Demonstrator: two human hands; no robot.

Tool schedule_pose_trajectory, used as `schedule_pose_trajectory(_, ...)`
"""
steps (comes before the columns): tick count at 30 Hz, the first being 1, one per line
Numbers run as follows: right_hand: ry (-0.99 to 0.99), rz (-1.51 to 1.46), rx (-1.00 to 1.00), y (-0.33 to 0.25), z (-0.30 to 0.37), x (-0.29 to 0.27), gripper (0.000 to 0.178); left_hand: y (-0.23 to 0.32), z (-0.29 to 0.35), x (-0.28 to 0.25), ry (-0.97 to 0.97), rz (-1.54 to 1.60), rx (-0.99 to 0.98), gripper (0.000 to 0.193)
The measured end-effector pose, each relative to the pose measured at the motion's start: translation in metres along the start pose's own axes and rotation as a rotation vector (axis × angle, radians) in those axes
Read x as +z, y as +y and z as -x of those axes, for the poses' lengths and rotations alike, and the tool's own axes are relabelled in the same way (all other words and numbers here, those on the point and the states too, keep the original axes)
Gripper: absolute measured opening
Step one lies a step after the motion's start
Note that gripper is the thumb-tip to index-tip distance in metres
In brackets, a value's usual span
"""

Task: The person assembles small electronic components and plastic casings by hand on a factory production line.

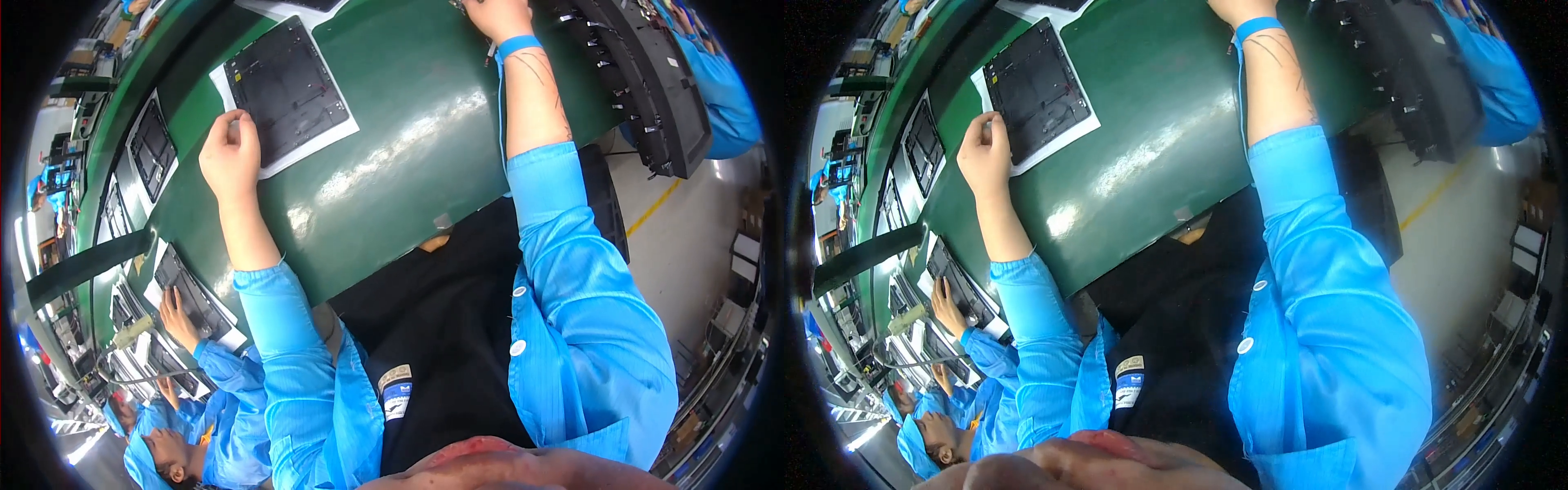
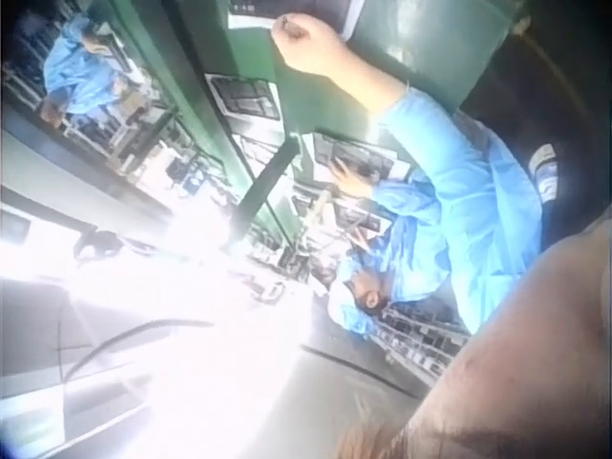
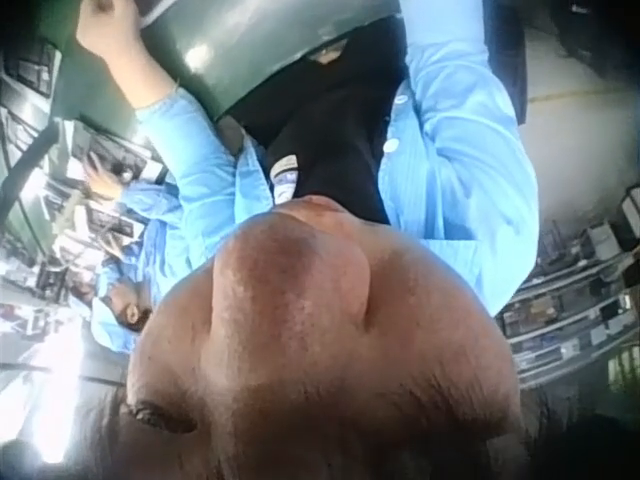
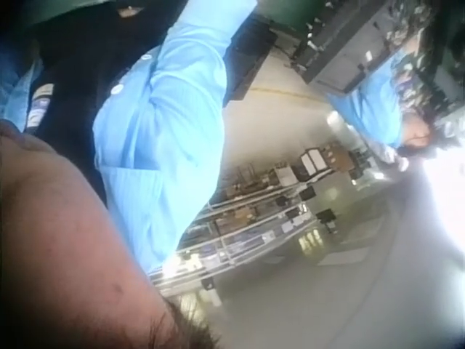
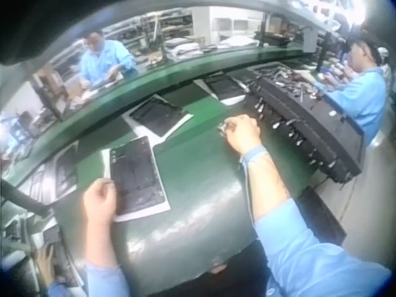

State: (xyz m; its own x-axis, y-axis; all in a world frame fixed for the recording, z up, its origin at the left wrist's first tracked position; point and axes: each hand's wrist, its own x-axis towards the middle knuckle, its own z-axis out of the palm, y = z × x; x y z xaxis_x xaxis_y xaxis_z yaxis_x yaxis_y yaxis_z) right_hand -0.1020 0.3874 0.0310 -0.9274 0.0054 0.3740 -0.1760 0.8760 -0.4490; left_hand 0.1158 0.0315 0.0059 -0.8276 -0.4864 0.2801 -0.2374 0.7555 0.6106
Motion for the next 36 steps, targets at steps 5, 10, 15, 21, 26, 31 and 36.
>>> schedule_pose_trajectory(5,0.027,-0.045,-0.019,-0.003,0.004,-0.005,0.015,0.013,-0.003,0.007,0.150,-0.109,0.416,0.007)
schedule_pose_trajectory(10,0.061,-0.099,-0.070,0.003,-0.003,0.004,0.013,0.015,0.002,0.021,-0.038,-0.045,0.510,0.010)
schedule_pose_trajectory(15,0.273,-0.562,-0.125,0.007,-0.012,0.017,0.012,0.010,0.002,0.023,-0.092,0.026,0.420,0.010)
schedule_pose_trajectory(21,0.535,-0.887,-0.239,-0.043,0.009,0.003,0.028,0.003,-0.003,0.029,-0.091,-0.019,0.467,0.012)
schedule_pose_trajectory(26,-0.175,-1.167,-0.065,-0.096,0.065,0.032,0.020,-0.001,0.000,0.037,-0.052,0.009,0.398,0.013)
schedule_pose_trajectory(31,-0.685,-1.176,0.097,-0.128,0.096,0.040,0.011,0.017,0.004,0.032,0.083,-0.027,0.446,0.018)
schedule_pose_trajectory(36,-0.785,-1.227,0.028,-0.124,0.103,0.052,0.010,0.089,0.026,0.016,-0.293,0.474,-0.099,0.023)
